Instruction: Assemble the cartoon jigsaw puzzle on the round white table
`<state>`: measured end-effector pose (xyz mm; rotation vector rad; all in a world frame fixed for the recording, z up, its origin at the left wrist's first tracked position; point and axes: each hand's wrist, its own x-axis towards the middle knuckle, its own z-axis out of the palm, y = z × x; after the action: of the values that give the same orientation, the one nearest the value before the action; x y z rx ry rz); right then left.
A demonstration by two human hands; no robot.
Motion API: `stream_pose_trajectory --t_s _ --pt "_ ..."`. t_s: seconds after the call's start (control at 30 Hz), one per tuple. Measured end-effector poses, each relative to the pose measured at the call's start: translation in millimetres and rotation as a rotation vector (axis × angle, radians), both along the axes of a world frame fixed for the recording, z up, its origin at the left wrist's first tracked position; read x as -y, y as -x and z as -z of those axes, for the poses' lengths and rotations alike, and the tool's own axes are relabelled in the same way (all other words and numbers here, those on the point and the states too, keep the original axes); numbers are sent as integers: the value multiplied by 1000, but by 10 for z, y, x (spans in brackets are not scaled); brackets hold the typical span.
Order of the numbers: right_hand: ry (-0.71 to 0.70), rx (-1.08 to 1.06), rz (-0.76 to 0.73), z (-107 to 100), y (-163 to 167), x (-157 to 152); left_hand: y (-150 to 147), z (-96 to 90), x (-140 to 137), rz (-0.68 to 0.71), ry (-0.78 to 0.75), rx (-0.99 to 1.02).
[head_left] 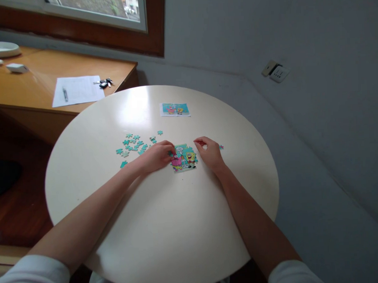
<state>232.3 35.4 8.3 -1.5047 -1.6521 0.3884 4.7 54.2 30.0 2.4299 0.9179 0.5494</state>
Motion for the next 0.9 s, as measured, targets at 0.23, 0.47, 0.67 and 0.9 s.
stream_pose_trajectory --t_s 0.23,0.47,0.67,0.9 --pt "-62 -40 97 -26 -71 5 6 -2 2 10 -12 -8" --pt "-72 -73 147 -31 -95 0 0 -5 -1 14 -4 -6" --pt "-69 -74 173 -6 -101 -3 1 1 5 4 -4 -6" --pt "-63 -82 180 -17 -92 8 -8 -13 12 6 -2 -13"
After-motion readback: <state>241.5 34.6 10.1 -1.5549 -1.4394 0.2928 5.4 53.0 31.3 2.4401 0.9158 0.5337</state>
